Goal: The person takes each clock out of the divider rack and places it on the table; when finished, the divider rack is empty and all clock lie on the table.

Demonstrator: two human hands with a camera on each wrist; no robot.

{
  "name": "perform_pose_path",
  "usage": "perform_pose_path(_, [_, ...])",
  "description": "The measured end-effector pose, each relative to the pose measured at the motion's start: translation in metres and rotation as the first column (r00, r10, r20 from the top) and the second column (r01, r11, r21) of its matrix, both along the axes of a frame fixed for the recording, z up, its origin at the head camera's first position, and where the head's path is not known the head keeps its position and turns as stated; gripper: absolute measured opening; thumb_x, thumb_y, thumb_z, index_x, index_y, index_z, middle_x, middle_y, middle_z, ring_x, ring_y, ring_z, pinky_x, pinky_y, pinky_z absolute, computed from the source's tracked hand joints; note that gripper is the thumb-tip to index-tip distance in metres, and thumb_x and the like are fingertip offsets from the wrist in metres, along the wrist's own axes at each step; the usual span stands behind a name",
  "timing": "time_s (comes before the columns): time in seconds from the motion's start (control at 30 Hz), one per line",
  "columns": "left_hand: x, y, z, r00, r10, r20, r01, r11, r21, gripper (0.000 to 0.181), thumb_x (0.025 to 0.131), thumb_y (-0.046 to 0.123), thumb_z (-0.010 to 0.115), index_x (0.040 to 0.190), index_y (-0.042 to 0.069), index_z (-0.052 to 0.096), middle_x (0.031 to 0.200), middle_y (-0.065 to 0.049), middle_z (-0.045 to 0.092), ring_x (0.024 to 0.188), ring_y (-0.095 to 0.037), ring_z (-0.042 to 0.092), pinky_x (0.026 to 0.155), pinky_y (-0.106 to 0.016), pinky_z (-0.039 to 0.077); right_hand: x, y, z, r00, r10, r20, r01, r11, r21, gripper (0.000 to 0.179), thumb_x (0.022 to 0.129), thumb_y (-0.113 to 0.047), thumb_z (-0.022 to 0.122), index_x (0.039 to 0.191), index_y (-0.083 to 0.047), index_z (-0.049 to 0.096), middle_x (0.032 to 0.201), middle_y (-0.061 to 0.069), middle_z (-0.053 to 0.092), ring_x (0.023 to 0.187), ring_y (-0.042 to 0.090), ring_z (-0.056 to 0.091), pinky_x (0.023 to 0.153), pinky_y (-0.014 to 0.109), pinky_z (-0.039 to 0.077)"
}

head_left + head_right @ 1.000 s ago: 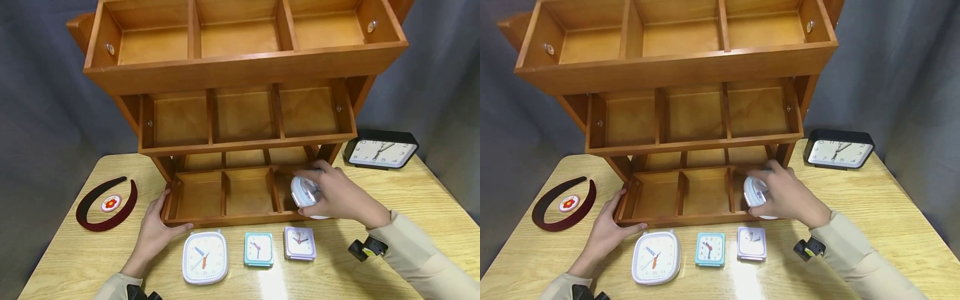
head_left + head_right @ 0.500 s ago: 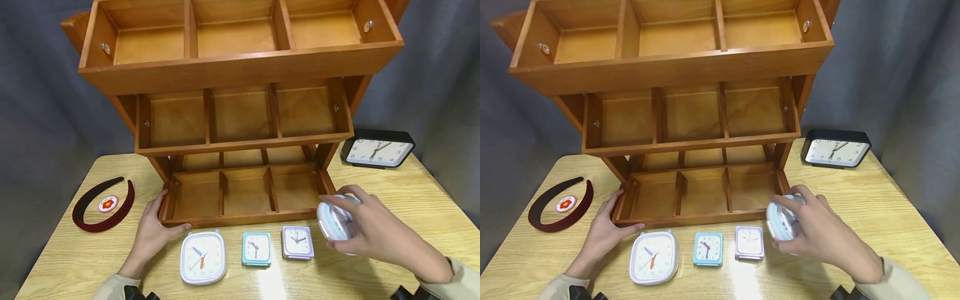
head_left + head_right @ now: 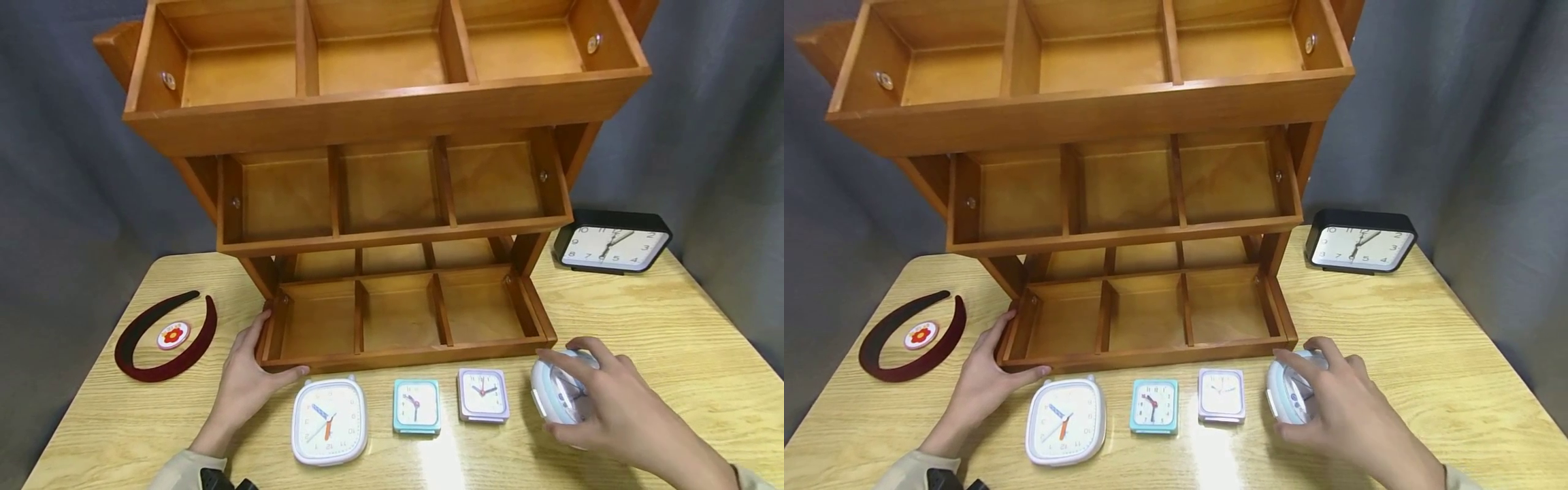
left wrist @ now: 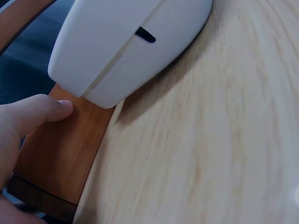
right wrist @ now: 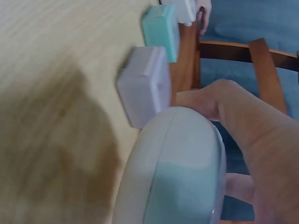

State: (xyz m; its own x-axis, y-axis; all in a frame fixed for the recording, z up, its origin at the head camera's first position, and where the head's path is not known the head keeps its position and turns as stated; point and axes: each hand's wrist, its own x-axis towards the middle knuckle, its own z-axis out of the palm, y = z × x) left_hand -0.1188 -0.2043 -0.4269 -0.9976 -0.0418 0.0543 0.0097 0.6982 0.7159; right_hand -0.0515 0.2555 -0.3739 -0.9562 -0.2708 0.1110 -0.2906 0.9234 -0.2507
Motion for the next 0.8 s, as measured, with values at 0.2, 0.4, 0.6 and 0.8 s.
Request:
perform_pose_path(0.2, [0.000,0.000,-0.002,1.000,0.002,-0.008,-0.002,1.000,0.013,0.112,0.063,0.035,0.091,0.152,0.013,0.026,0.147,-0.025,0.034,0.132,-0.044,0.038,0.106,-0.062,0.033,-0.003,-0.007,-0.015,0.999,0.000,0.037,0.000,1.000,0.005,0.079,0.053,-0.050,0.088,0.123,-0.020,0.066,0.119,0.019,0.056,0.093,0.024,0.058,0.077,0.049,0.045])
perform_pose_path(0.4, [0.002,0.000,-0.002,1.000,-0.001,-0.012,0.001,1.000,0.016,0.112,0.063,0.036,0.091,0.152,0.014,0.026,0.147,-0.025,0.034,0.133,-0.044,0.038,0.106,-0.062,0.033,-0.003,-0.011,-0.024,0.998,-0.026,0.063,0.025,0.999,0.023,0.082,0.051,-0.053,0.088,0.123,-0.020,0.065,0.120,0.020,0.054,0.090,0.027,0.056,0.073,0.047,0.047])
perform_pose_path(0.6, [0.002,0.000,-0.002,1.000,0.002,-0.018,-0.001,1.000,0.010,0.112,0.062,0.036,0.091,0.152,0.014,0.027,0.145,-0.025,0.036,0.131,-0.044,0.040,0.105,-0.062,0.034,-0.004,-0.011,-0.028,0.995,-0.039,0.087,0.037,0.999,0.026,0.084,0.050,-0.052,0.088,0.124,-0.019,0.065,0.121,0.021,0.053,0.095,0.028,0.056,0.076,0.049,0.046])
perform_pose_path(0.8, [0.002,-0.002,-0.002,1.000,-0.001,-0.007,0.001,1.000,0.016,0.113,0.063,0.038,0.090,0.153,0.016,0.025,0.146,-0.024,0.035,0.131,-0.044,0.040,0.105,-0.062,0.034,-0.001,-0.011,-0.032,0.995,-0.043,0.089,0.043,0.999,0.004,0.085,0.052,-0.051,0.088,0.127,-0.021,0.062,0.123,0.020,0.051,0.093,0.033,0.054,0.074,0.050,0.046])
